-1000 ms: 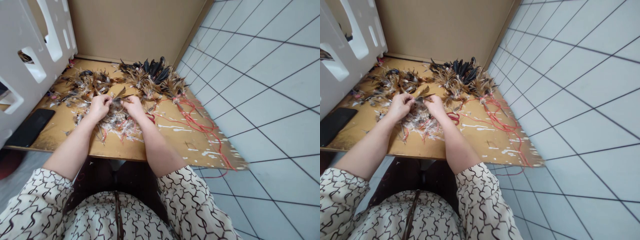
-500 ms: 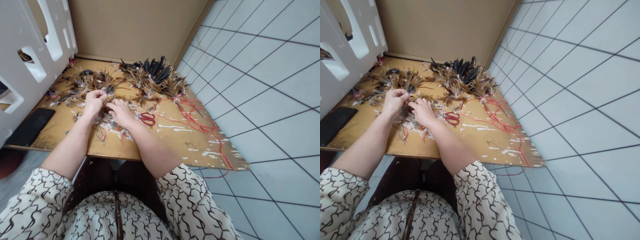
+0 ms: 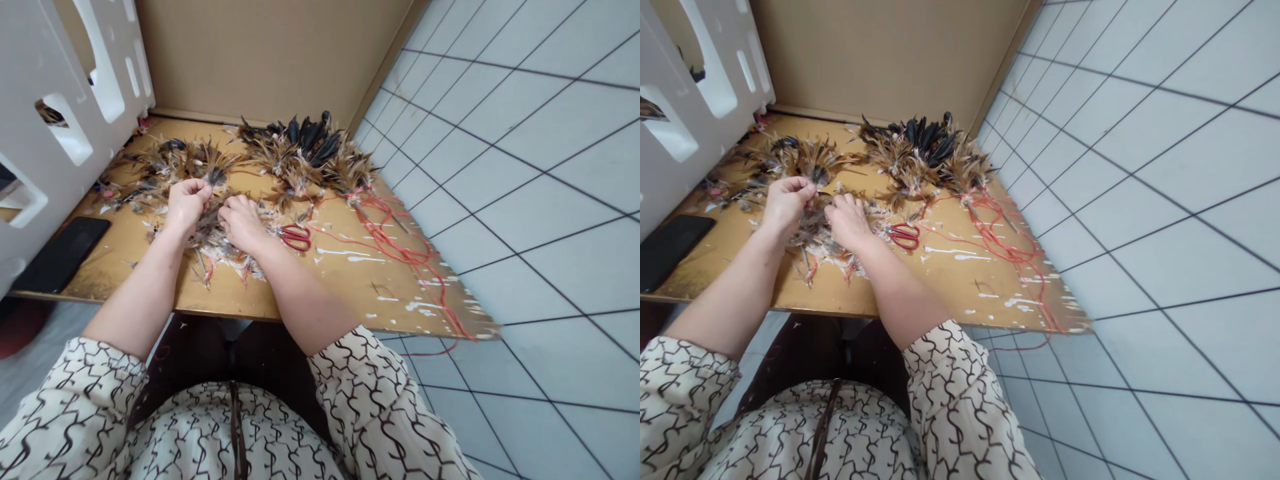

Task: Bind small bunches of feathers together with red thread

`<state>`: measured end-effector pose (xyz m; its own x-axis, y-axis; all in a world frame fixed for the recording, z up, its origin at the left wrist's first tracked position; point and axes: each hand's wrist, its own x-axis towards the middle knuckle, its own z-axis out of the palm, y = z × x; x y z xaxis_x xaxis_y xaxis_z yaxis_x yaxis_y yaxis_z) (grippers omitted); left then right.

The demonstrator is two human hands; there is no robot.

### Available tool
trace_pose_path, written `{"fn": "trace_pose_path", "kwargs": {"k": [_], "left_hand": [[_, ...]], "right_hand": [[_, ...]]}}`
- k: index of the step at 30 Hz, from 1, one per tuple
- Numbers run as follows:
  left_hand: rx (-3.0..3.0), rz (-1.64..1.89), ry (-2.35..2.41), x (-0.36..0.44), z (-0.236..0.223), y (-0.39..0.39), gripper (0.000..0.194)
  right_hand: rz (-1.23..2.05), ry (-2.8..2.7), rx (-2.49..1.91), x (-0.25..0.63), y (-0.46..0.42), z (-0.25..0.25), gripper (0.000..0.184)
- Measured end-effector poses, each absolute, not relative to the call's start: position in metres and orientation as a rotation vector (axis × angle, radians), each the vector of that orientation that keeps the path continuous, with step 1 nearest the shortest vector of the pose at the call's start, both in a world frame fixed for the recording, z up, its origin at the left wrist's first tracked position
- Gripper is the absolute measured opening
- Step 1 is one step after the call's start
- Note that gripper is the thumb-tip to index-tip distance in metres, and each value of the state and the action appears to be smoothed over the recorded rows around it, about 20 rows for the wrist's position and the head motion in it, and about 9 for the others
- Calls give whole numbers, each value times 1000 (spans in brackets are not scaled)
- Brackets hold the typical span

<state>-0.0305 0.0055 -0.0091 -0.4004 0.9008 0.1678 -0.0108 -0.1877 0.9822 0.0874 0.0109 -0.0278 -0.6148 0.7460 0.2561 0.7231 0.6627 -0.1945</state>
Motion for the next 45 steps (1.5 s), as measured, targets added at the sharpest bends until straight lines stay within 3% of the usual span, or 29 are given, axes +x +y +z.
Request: {"fn": "trace_pose_path", "kwargs": {"k": [38, 45], "left_hand": [[1714, 1237, 1526, -30, -25, 6, 7], [1417, 1467, 1581, -38, -20, 10, 16]], "right_hand": [[224, -2126, -1266, 111, 26, -24, 18], [420, -1865, -1279, 114, 34, -30, 21]]}}
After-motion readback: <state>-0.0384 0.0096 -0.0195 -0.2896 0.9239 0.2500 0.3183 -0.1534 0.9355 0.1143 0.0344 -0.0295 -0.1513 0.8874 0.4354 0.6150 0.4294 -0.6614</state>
